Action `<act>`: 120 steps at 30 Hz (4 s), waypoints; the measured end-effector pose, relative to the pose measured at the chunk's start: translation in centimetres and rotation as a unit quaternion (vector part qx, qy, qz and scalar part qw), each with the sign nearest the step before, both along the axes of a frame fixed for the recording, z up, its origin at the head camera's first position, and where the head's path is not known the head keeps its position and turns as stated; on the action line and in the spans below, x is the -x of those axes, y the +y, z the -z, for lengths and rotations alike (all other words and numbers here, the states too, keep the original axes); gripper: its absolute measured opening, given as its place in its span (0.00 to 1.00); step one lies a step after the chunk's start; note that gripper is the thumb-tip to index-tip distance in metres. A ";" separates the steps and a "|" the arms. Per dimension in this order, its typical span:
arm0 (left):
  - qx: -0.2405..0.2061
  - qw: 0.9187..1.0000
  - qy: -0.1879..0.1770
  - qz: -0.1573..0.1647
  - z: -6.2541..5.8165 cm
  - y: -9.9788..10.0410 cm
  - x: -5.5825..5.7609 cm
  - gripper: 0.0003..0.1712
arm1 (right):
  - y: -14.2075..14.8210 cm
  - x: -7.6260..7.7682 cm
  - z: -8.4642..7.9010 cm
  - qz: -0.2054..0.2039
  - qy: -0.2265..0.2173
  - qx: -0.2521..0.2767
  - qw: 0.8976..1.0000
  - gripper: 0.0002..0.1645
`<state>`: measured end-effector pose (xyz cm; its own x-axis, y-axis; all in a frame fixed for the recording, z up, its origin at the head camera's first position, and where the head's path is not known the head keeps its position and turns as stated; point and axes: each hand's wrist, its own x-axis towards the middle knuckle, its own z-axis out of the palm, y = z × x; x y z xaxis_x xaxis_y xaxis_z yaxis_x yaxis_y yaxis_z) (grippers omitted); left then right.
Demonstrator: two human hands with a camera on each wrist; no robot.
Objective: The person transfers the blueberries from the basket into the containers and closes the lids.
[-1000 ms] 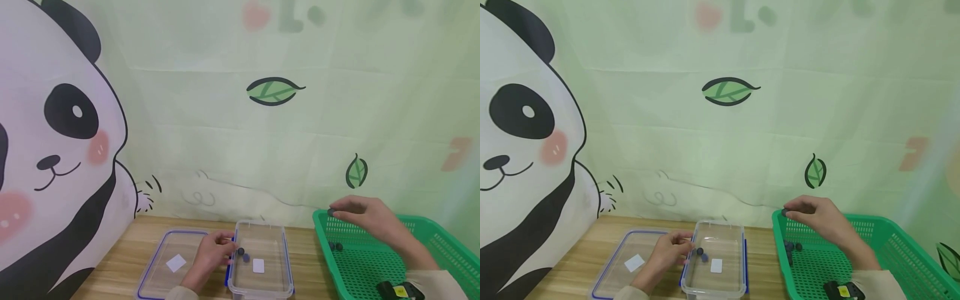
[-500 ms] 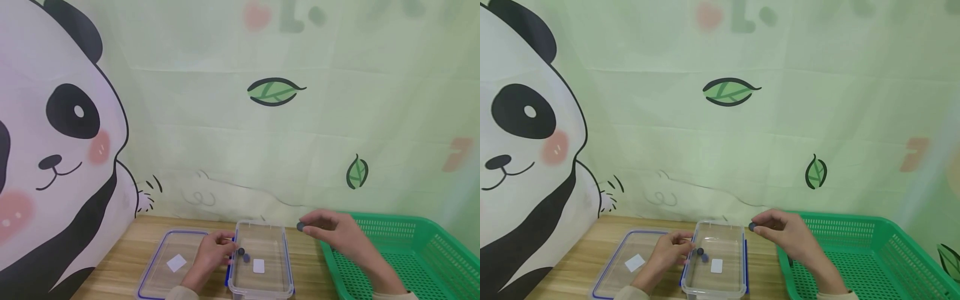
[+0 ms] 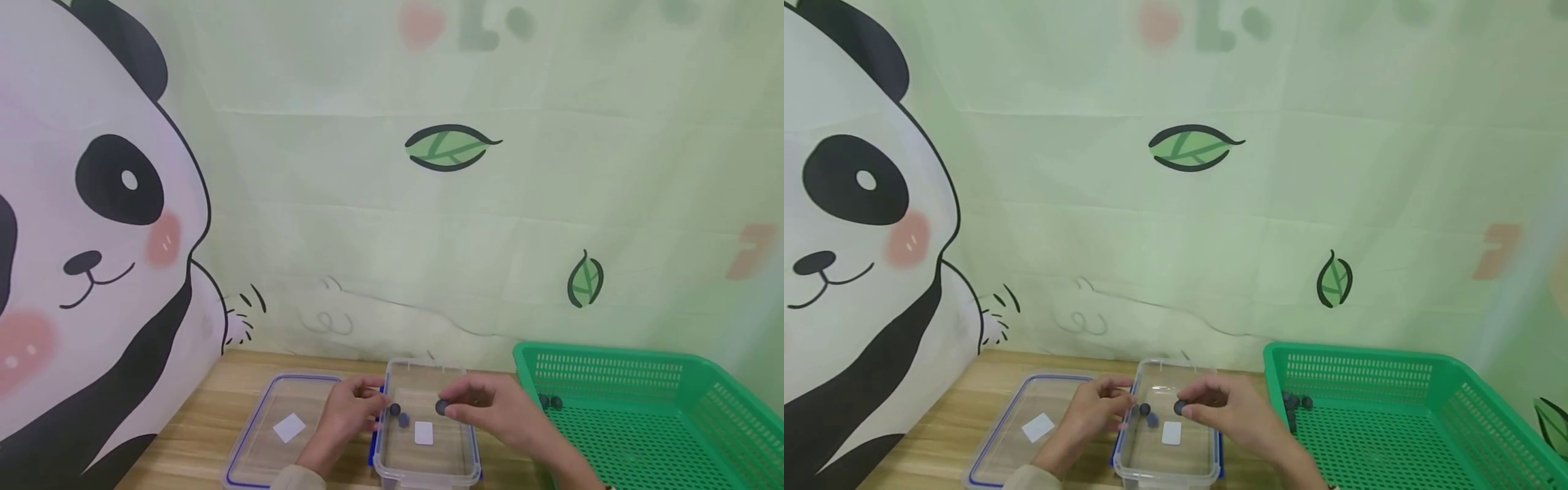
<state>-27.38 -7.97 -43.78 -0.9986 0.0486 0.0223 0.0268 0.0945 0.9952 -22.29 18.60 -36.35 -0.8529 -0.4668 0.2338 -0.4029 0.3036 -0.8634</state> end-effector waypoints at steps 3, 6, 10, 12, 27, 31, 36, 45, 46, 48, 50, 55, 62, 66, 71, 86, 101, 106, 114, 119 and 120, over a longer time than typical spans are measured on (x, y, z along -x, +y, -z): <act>-0.002 1.000 0.000 -0.001 0.0 0.0 0.0 0.23 | -1.0 0.1 0.7 -0.015 -0.011 -0.012 1.000 0.10; -0.003 1.000 -0.002 -0.002 0.0 0.0 0.0 0.23 | -2.0 0.0 1.6 -0.028 -0.028 -0.019 0.999 0.08; -0.002 1.000 -0.004 -0.002 0.0 0.0 0.0 0.23 | -3.2 0.0 2.8 -0.032 -0.051 -0.037 0.997 0.06; 0.000 1.000 -0.005 0.000 -0.1 -0.1 -0.1 0.23 | -3.7 0.0 3.4 -0.031 -0.066 -0.048 0.996 0.06; 0.011 1.000 -0.009 0.001 -0.4 0.0 -0.2 0.23 | -4.4 0.1 5.0 -0.042 -0.117 -0.071 0.990 0.05; 0.010 1.000 -0.005 0.001 -0.3 0.0 -0.1 0.23 | -4.4 0.0 5.0 -0.042 -0.125 -0.069 0.989 0.05; 0.010 1.000 0.000 0.000 -0.3 0.0 -0.2 0.23 | -4.2 0.0 5.0 -0.041 -0.126 -0.066 0.989 0.06; 0.009 1.000 0.003 0.000 0.1 0.0 0.2 0.23 | -3.5 -0.5 2.9 -0.027 -0.067 -0.057 0.996 0.06; 0.010 1.000 0.004 0.000 0.1 0.0 0.2 0.23 | -3.3 -0.6 2.5 -0.027 -0.058 -0.053 0.997 0.06; 0.008 1.000 0.001 -0.002 0.1 0.1 0.1 0.23 | -2.9 -0.8 1.8 -0.021 -0.052 -0.053 0.997 0.06; 0.010 1.000 0.002 -0.003 0.0 0.1 0.1 0.23 | -2.5 -0.9 1.1 -0.016 -0.047 -0.056 0.997 0.06; 0.019 1.000 0.006 -0.003 -0.3 0.0 0.1 0.23 | -1.5 -1.0 0.2 0.000 -0.020 -0.058 0.998 0.07; 0.019 1.000 -0.003 0.001 -0.4 0.0 0.0 0.23 | 0.1 -1.1 -0.9 0.014 0.016 -0.044 0.999 0.09; 0.018 1.000 -0.003 -0.003 -0.3 -0.1 -0.2 0.23 | 1.2 -1.6 -2.1 0.046 0.016 -0.053 0.997 0.11; 0.015 1.000 -0.001 -0.002 -0.3 -0.1 -0.1 0.23 | 3.0 -2.2 -4.5 0.085 0.042 -0.048 0.994 0.12; 0.006 1.000 -0.001 0.006 0.2 -0.1 0.1 0.23 | 9.6 0.0 -8.6 0.143 0.083 -0.110 0.980 0.14; 0.009 1.000 -0.005 0.004 0.2 -0.1 0.1 0.23 | 14.3 4.5 -4.2 0.142 -0.041 -0.109 0.983 0.25; 0.012 1.000 -0.007 0.002 0.2 -0.1 0.2 0.24 | 15.8 5.5 -2.3 0.146 -0.051 -0.132 0.979 0.24; 0.011 1.000 -0.009 0.001 0.1 -0.1 0.2 0.24 | 17.5 7.0 0.5 0.139 -0.064 -0.153 0.976 0.18; 0.011 1.000 -0.008 0.001 0.2 -0.1 0.2 0.24 | 17.9 7.6 1.7 0.145 -0.068 -0.191 0.968 0.15; 0.011 1.000 -0.008 0.001 0.2 -0.1 0.2 0.23 | 18.0 7.7 1.9 0.147 -0.067 -0.198 0.967 0.15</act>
<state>-27.62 -8.05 -43.95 -0.9987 0.0505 0.0060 0.0119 0.1171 0.9931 -29.97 36.58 -38.28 -0.9724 -0.2306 -0.0351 -0.1422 0.7053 -0.6945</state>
